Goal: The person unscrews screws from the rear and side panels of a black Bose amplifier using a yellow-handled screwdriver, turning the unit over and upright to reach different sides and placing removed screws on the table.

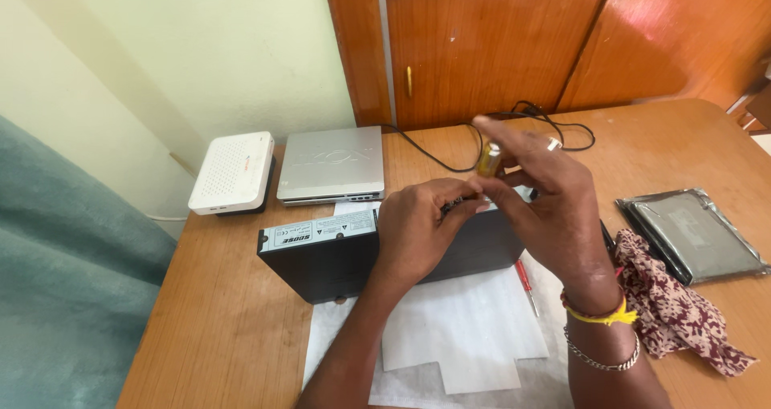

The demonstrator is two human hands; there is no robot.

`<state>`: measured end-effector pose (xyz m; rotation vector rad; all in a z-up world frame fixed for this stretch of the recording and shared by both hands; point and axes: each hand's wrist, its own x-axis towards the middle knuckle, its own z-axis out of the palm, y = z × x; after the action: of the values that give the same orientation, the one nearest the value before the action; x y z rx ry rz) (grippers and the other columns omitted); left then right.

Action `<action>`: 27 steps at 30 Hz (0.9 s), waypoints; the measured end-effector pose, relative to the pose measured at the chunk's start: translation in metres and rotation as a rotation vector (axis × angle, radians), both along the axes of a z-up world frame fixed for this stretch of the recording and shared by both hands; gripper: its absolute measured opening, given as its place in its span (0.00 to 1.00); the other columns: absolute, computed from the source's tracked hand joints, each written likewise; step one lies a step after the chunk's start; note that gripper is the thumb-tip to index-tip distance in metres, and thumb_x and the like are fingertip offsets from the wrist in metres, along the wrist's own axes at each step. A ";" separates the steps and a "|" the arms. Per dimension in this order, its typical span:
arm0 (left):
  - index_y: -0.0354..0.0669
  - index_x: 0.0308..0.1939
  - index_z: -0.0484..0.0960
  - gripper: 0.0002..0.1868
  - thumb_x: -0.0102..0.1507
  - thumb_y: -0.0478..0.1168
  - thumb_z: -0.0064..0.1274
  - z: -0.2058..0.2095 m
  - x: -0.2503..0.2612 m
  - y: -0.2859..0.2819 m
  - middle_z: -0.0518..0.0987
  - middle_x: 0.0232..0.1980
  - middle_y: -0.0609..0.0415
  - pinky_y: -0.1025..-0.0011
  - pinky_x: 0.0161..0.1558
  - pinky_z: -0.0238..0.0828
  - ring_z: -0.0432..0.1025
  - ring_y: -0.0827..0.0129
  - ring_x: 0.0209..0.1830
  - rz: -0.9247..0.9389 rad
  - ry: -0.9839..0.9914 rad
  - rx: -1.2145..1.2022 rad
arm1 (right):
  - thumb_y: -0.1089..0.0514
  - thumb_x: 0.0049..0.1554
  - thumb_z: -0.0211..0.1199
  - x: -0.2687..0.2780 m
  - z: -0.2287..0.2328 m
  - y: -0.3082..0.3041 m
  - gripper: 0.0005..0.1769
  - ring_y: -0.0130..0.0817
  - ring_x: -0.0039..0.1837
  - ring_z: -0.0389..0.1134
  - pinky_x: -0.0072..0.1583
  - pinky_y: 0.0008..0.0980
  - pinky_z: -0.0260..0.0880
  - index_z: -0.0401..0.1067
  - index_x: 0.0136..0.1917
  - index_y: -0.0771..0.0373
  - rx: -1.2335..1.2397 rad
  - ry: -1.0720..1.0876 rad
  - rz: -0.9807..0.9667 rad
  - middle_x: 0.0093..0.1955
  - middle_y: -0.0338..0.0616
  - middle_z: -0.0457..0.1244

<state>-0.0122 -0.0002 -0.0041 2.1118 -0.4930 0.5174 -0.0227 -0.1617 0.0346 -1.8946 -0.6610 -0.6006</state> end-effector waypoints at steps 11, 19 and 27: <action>0.51 0.43 0.89 0.10 0.62 0.49 0.62 0.004 -0.003 -0.001 0.86 0.33 0.57 0.67 0.30 0.69 0.77 0.64 0.24 0.045 0.157 0.063 | 0.72 0.57 0.70 -0.003 0.001 0.002 0.34 0.29 0.54 0.69 0.57 0.26 0.80 0.68 0.74 0.59 -0.066 -0.068 -0.074 0.54 0.46 0.66; 0.51 0.40 0.89 0.09 0.61 0.48 0.61 0.004 -0.002 0.000 0.86 0.31 0.55 0.64 0.29 0.68 0.77 0.61 0.22 0.079 0.300 0.093 | 0.73 0.57 0.66 -0.002 0.002 -0.001 0.36 0.30 0.57 0.70 0.58 0.28 0.79 0.63 0.77 0.62 -0.039 0.017 -0.014 0.58 0.47 0.65; 0.51 0.42 0.87 0.09 0.63 0.48 0.60 0.002 -0.001 0.001 0.86 0.35 0.58 0.68 0.28 0.69 0.76 0.70 0.24 -0.024 -0.005 -0.025 | 0.73 0.58 0.63 -0.003 0.001 0.000 0.37 0.28 0.58 0.71 0.59 0.28 0.78 0.57 0.78 0.63 -0.012 0.034 0.042 0.55 0.45 0.67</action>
<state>-0.0136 0.0008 -0.0024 2.0789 -0.5118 0.5131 -0.0259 -0.1612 0.0354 -1.8929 -0.6821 -0.5376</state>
